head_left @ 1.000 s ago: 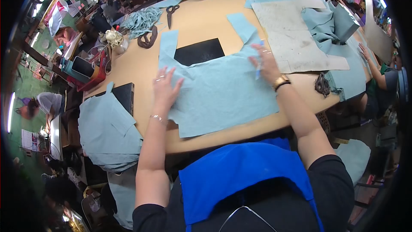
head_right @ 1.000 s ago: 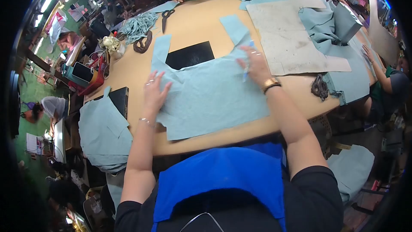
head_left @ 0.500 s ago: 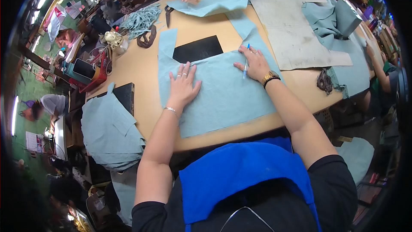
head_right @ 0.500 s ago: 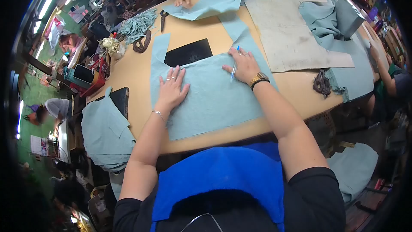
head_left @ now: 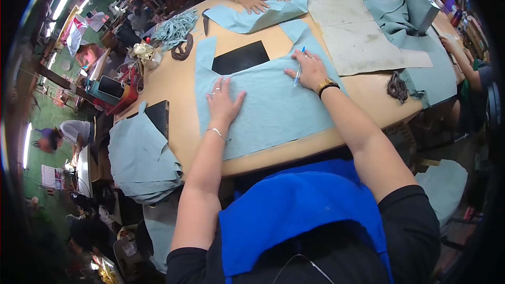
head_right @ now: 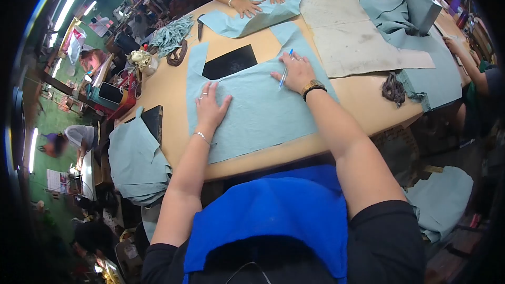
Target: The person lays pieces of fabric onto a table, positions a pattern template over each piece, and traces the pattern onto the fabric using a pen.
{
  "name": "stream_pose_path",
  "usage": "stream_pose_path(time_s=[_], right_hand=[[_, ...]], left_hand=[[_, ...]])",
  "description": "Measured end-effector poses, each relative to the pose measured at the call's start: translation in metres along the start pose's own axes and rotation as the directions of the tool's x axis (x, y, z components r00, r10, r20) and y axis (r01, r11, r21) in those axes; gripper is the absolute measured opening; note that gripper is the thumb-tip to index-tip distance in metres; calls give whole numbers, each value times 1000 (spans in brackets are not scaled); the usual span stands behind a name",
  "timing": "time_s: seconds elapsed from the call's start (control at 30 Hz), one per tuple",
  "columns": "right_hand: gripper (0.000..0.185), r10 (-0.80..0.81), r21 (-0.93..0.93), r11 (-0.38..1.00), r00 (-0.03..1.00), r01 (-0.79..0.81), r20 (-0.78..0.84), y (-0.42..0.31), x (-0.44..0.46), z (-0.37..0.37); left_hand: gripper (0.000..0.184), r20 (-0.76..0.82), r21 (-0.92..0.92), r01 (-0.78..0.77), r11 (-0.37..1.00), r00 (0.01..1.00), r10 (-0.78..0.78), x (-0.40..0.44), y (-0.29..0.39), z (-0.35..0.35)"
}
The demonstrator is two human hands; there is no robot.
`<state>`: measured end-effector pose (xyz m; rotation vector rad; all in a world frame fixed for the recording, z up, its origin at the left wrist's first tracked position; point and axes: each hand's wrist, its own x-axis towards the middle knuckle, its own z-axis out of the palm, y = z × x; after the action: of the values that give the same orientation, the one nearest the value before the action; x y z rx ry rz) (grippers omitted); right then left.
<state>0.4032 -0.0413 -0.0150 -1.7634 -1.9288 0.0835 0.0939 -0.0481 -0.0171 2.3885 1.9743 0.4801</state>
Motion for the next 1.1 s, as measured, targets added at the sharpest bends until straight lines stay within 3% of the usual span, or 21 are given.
stream_pose_path(time_s=[0.07,0.23,0.3,0.5,0.6,0.83,1.0,1.07,1.1], right_hand=[[51,-32,-10,999,995,31,-90,-3,-1,3],[35,-315,194,932,949,306,16,-52,35,19],[29,-305,300,920,942,254,139,-92,51,25],[28,-361,328,906,892,267,271,-140,87,69],[28,-301,366,917,872,155,385,-146,102,70],[40,-231,264,960,787,90,572,-156,120,65],[40,-222,250,963,807,95,547,-165,121,64],[33,-82,265,955,743,-131,664,-170,124,63],[31,-102,243,967,745,-82,659,-171,126,64]], left_hand=[[62,47,41,-147,988,988,145,-6,5,-10],[54,-42,-52,-129,990,991,127,-8,9,-9],[53,-56,-58,-135,989,990,131,-9,7,-9],[50,-100,-76,-179,981,980,171,-7,5,-8],[50,-107,-100,-178,979,980,167,-9,6,-11],[51,-130,-116,-165,980,980,149,-9,3,-3],[53,-59,-128,-142,982,989,135,-6,3,-7],[52,-57,-120,-135,984,990,129,-6,4,-8],[52,-69,-133,-136,982,989,128,-5,4,-8]])
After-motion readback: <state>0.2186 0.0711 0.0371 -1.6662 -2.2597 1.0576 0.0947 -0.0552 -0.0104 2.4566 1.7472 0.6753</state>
